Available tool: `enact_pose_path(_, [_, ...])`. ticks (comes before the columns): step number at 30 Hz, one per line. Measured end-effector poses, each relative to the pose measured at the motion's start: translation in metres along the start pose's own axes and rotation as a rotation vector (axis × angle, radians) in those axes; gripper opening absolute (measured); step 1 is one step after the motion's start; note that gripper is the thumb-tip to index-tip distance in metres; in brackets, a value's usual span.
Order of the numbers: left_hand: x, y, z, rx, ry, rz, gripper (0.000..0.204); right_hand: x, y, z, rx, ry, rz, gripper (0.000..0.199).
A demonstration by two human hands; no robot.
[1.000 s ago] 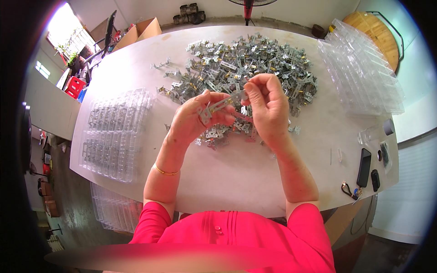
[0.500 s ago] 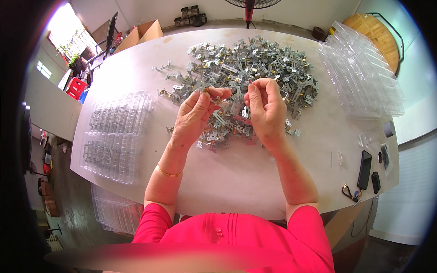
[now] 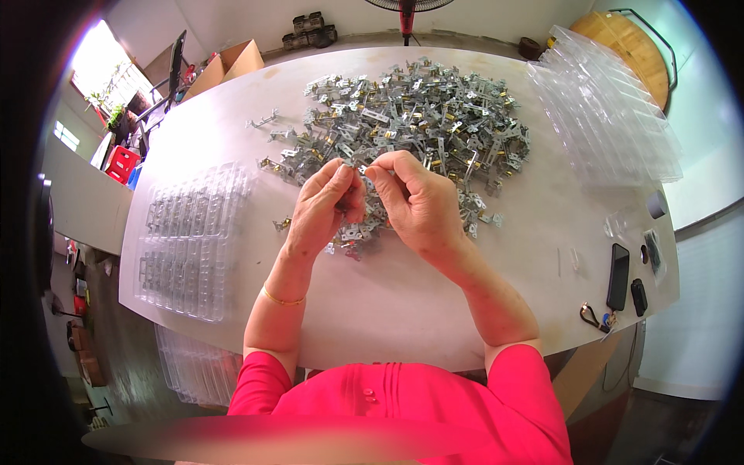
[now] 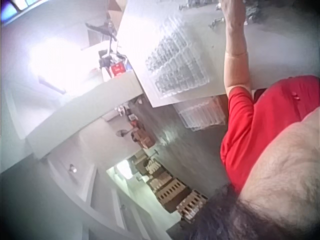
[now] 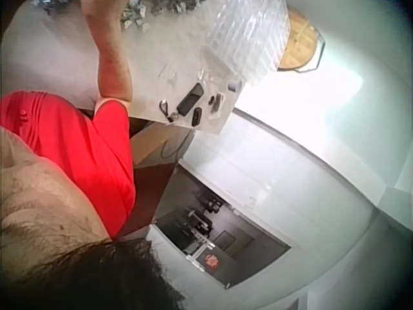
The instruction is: Assembling small metal hinge components and placing them into organized plastic trays.
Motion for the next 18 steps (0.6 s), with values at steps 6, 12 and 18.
enact_pose_path(6, [0.0000,0.0004,0.0021,-0.004,0.060,0.013,0.031,-0.0090,-0.0015,0.0026,-0.017,0.007,0.003,0.008])
enact_pose_path(12, [-0.0040,-0.0006,0.0003,-0.007,0.164,0.048,0.030,-0.0011,-0.0022,0.0006,0.011,-0.033,0.064,0.012])
enact_pose_path(18, [-0.0016,-0.0018,0.0035,-0.053,0.467,0.096,0.024,-0.0064,-0.0020,0.0057,0.009,-0.020,0.059,0.015])
Point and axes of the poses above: each hand's wrist, its own y-axis towards the middle knuckle, its own z-axis out of the palm, x = y × z, the point moved 6 cm from there along y, towards the middle knuckle, and after that the axes turned 10 degrees about x, right-handed, at the moved point
